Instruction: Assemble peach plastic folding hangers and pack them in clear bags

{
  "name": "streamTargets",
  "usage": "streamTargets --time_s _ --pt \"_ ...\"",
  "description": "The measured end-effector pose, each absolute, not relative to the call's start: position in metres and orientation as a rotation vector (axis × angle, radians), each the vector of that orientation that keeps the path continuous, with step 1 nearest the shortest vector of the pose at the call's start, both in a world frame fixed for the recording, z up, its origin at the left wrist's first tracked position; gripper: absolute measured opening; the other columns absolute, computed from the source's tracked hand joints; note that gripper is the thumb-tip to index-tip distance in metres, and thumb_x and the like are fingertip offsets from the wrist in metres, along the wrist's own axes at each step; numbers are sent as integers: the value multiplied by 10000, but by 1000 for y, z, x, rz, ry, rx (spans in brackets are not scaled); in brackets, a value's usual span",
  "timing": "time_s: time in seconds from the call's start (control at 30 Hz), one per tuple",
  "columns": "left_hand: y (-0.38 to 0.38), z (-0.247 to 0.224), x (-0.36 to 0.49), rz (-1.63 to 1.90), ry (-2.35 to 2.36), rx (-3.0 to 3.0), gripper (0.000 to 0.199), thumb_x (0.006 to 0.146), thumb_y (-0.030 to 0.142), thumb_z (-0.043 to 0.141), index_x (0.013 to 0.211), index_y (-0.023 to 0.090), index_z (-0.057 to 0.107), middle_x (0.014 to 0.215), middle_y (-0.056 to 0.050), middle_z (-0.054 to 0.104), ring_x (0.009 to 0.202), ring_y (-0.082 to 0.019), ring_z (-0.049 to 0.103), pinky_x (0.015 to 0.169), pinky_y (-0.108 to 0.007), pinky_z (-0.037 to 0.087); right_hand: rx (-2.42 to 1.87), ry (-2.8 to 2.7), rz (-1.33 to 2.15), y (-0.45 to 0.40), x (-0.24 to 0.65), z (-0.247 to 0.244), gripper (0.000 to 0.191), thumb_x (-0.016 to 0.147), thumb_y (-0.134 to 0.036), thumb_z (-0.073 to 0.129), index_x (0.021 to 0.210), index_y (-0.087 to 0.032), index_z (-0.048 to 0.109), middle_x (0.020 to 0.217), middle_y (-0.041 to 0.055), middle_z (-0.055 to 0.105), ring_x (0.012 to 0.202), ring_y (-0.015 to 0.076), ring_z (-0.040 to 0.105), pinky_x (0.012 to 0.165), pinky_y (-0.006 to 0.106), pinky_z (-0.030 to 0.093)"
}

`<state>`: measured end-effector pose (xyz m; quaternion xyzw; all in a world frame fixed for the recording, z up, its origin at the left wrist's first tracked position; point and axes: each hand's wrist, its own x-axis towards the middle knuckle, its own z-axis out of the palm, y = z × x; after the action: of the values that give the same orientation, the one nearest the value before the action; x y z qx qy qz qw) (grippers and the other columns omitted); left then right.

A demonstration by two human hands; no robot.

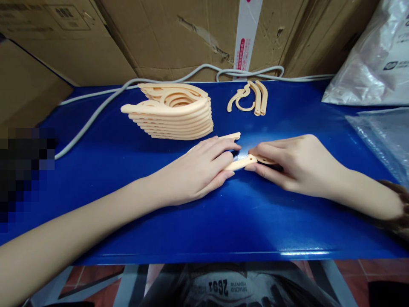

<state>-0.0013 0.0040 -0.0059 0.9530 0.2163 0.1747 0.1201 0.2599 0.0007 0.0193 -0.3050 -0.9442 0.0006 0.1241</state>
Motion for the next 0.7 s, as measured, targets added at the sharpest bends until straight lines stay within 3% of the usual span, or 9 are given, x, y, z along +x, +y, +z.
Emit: streamTargets --time_s 0.7 --pt "5 -6 -1 462 613 2791 277 1110 274 364 1116 110 588 1484 -205 561 1522 -317 406 1269 -474 353 -936 -2737 78 -2 260 21 307 1053 -341 470 917 -175 690 725 26 695 582 138 572 557 292 251"
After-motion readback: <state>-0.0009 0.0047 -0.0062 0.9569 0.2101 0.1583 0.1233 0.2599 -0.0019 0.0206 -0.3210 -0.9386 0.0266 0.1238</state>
